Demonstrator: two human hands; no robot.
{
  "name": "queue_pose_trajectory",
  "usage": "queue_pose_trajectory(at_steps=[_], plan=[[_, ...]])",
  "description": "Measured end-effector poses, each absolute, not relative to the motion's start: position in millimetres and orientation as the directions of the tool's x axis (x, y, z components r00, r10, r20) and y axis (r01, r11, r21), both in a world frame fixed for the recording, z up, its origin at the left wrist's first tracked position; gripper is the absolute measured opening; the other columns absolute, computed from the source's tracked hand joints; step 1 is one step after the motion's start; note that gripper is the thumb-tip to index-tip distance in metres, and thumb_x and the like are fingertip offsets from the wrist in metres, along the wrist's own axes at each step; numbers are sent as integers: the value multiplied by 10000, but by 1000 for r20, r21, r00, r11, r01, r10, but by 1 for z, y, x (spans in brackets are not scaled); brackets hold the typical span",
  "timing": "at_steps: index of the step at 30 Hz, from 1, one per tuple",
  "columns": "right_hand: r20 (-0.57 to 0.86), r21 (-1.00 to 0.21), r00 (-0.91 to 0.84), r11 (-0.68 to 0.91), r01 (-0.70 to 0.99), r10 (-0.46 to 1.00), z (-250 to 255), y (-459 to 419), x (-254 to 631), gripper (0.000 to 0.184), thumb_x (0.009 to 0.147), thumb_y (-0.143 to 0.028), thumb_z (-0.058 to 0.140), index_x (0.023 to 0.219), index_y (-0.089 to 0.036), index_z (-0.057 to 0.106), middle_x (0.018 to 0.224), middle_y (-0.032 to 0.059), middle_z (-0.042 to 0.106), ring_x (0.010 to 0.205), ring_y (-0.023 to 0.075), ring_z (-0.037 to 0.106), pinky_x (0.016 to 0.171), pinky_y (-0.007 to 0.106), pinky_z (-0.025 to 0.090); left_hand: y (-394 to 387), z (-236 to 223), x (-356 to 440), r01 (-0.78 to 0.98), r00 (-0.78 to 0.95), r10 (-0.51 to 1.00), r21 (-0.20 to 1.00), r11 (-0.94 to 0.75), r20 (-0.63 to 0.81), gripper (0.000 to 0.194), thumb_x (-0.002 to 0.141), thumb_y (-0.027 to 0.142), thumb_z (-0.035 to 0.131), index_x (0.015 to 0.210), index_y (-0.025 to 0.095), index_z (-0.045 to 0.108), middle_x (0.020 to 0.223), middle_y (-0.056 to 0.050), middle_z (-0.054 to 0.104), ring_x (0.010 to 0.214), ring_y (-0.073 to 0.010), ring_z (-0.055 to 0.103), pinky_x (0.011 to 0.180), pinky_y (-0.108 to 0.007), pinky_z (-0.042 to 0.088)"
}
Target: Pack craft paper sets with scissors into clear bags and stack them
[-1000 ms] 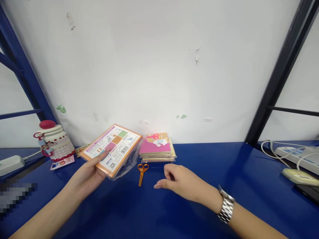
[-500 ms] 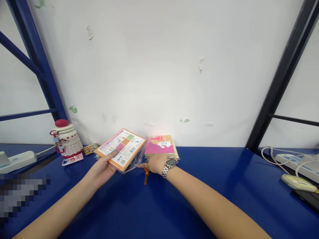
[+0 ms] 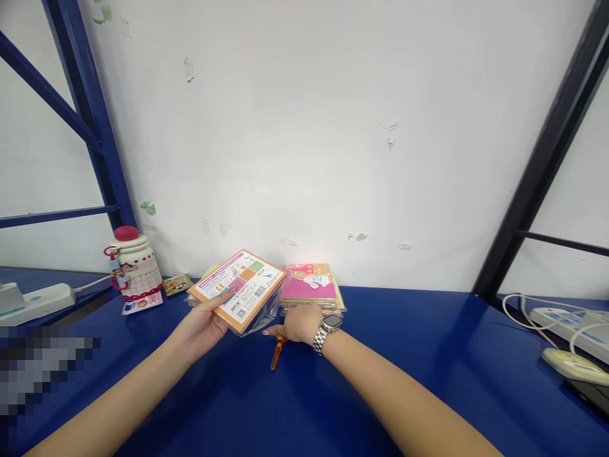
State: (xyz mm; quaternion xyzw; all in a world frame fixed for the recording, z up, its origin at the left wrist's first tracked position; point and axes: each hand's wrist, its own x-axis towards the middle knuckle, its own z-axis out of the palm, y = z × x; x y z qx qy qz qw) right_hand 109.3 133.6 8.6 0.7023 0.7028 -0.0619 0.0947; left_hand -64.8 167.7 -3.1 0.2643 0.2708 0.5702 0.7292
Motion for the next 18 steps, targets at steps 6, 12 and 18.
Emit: queue_pose_trajectory(at_steps=[6,12,18], plan=[[-156,-32,-2,-3,999,988,-3,136,114,287,905,-327,539,1148,-176,556,1169,78,577,972,216,595,819,421,500,166,-4,-63,-675,205,974,707,209,-93,346,770,-16,609,1090,117,613,1020,-126,712,816,-218,712,754,-314,600],[-142,-180,2,-28,983,990,-15,142,121,300,899,-323,550,1156,-167,549,1162,78,577,974,221,595,814,427,500,169,-8,-63,-665,201,976,719,203,-90,388,778,-9,605,1139,132,583,1041,-131,705,853,-233,705,799,-334,586],[-264,-416,-60,-57,907,963,-20,130,136,271,905,-331,540,1111,-157,570,1082,64,611,878,190,622,746,378,527,166,-9,-60,-632,173,983,759,155,-56,389,772,-36,588,1123,131,592,1020,-121,712,879,-237,699,813,-351,580]])
